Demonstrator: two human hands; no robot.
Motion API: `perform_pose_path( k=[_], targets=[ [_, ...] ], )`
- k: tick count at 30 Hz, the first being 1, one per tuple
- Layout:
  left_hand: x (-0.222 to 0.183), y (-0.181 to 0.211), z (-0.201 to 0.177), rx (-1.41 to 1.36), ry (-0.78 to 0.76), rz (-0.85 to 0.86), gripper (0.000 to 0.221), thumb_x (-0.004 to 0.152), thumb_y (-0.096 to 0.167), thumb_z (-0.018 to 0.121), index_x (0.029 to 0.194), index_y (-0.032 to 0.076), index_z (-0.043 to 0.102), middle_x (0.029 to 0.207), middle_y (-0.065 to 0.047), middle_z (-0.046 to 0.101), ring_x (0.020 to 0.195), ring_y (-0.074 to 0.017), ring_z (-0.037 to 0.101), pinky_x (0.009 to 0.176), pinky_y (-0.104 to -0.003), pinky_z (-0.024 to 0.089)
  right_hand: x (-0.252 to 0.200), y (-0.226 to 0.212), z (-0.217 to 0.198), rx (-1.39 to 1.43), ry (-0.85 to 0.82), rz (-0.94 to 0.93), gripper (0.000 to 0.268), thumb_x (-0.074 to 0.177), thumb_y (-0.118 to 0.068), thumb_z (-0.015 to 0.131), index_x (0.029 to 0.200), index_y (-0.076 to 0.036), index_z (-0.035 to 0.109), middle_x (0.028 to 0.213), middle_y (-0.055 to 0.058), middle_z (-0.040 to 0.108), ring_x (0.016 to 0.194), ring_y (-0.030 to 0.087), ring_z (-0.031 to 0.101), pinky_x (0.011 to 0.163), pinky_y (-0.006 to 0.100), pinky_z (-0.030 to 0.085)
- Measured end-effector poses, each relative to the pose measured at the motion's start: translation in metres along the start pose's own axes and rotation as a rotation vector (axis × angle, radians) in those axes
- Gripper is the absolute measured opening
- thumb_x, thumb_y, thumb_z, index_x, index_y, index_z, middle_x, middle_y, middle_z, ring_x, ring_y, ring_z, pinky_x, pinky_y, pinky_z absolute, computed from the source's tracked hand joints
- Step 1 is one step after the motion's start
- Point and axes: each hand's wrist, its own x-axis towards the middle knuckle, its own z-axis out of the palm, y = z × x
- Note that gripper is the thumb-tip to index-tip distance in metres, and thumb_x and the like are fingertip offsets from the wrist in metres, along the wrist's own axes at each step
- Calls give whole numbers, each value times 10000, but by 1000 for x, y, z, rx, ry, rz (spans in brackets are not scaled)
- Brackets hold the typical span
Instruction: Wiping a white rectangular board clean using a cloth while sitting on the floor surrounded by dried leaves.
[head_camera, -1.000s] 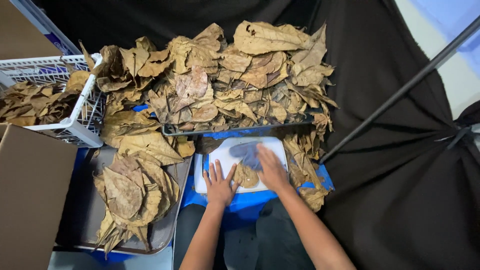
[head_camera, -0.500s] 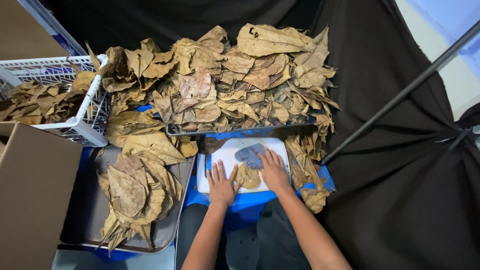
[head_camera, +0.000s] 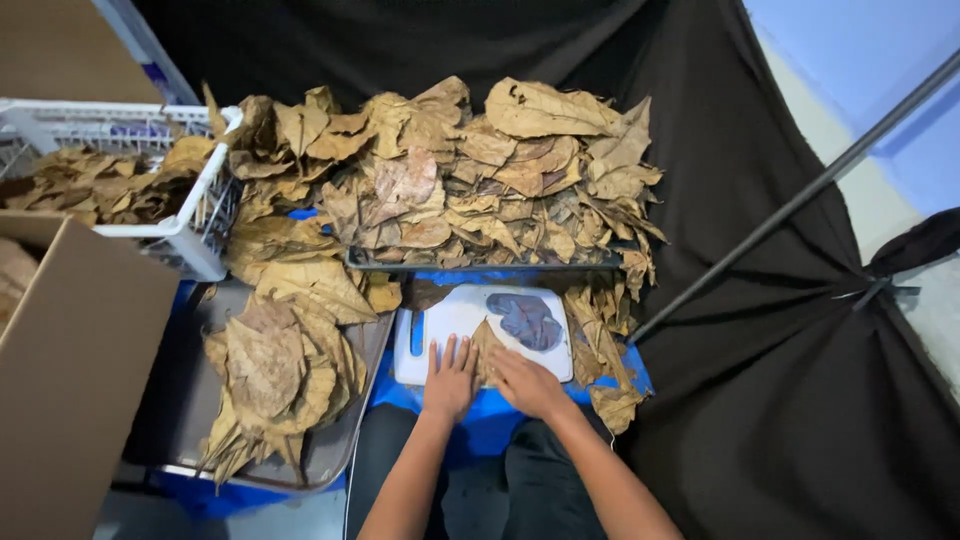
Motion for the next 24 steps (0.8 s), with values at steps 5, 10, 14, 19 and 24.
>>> perform_pose_path(
  k=[5, 10, 14, 19, 24],
  targets=[
    [-9, -5, 2, 22, 12, 22, 859, 982, 646, 384, 1647, 151, 159, 1725, -29, 119, 1594, -277, 5, 1281, -572, -111, 1, 11, 5, -93, -195, 186, 797, 957, -519, 637, 1531, -15, 410, 1583, 208, 418, 1488, 345, 376, 1237, 467, 298],
    [-7, -10, 14, 35, 32, 32, 871, 990, 632, 420, 1638, 107, 169, 1720, -63, 137, 1590, -306, 12, 1274, -605, -114, 8, -5, -5, -229, -456, 298, 1094, 906, -788, 476, 1650, -66, 128, 1725, 162, 90, 1584, 333, 128, 1312, 459, 123],
    [-4, -12, 15, 36, 54, 25, 726, 1053, 477, 387, 1630, 79, 198, 1713, -74, 173, 1593, -301, 45, 1275, -608, -82, 16, -20, -21, -200, -512, 247, 1101, 901, -782, 502, 1665, -102, 92, 1731, 148, 73, 1595, 335, 76, 1314, 472, 87],
    [8, -23, 29, 19, 83, 0, 713, 1062, 477, 370, 1628, 75, 207, 1714, -65, 179, 1595, -289, 49, 1274, -612, -73, 25, -27, -27, -33, -434, 212, 910, 1001, -586, 521, 1681, -184, 68, 1713, 84, 208, 1579, 301, 178, 1305, 474, 120],
    [-6, -40, 22, -59, 165, 19, 807, 997, 440, 526, 1621, 41, 205, 1703, -116, 197, 1588, -316, 70, 1260, -647, -45, 35, -32, -20, 99, -347, 164, 610, 1054, -316, 514, 1629, -351, 315, 1638, -51, 395, 1540, 205, 300, 1298, 419, 202]
  ],
)
